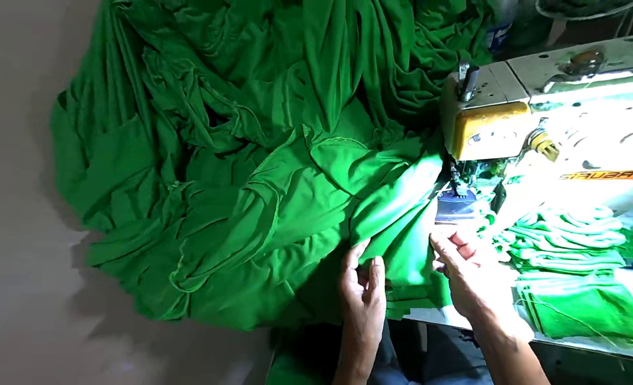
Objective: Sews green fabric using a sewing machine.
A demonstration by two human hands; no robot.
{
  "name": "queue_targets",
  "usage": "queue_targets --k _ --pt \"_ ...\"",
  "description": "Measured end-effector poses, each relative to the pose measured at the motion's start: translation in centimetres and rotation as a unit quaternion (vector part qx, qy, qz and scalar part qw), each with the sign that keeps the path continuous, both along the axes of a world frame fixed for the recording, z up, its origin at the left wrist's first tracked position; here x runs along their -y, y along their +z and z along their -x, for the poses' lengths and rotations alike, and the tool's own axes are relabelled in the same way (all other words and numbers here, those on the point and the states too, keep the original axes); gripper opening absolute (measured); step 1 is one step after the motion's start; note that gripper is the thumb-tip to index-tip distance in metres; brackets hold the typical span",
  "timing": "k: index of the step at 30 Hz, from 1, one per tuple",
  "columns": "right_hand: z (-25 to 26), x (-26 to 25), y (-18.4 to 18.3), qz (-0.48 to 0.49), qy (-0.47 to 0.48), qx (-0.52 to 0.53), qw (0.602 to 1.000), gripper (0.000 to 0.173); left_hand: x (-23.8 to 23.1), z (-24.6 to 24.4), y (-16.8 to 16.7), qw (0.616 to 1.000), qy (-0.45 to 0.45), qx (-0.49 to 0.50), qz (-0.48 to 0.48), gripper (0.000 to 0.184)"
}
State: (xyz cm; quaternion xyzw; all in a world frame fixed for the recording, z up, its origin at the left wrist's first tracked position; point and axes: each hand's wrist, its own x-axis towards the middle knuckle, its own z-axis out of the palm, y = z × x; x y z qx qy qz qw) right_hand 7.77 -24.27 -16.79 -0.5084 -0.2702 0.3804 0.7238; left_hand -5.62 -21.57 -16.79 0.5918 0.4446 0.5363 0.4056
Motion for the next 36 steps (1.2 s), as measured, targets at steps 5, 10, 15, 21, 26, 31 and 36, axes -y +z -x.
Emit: queue_targets --k 5,10,15,21,26,31,36 --pt "-0.1 0.7 0.1 0.002 0.006 -0.048 0.999 0.018 -0.3 0.1 0.8 0.913 0.139 -0.264 -0.277 0.032" --pt "-0.4 0.7 -0.4 0.007 0.006 -0.022 1.0 0.018 -3.3 -2.7 3.1 0.87 -0.062 -0.349 -0.343 0.024" --pt "-0.6 1.3 0.0 0.006 0.006 0.003 1.0 0.019 -8.4 -3.1 4.1 0.838 -0.073 -0.508 -0.187 0.042" --pt "-1.1 1.2 -0.8 -0.044 0.026 -0.021 0.998 0.017 -4.8 -2.9 1.3 0.919 0.017 -0.221 -0.327 0.021" --pt "-0.9 0.9 -0.3 -0.067 0.051 -0.092 0.992 0.031 -2.4 -3.7 0.8 0.916 -0.122 -0.181 -0.337 0.023" --pt "-1.2 1.3 0.0 -0.058 0.031 -0.08 0.995 0.029 -3.4 -4.0 1.2 0.943 -0.129 -0.149 -0.267 0.012" --pt "-2.1 1.4 -0.7 -0.087 0.021 0.004 0.996 0.022 -3.5 -3.5 2.5 0.94 -0.148 -0.207 -0.228 0.015"
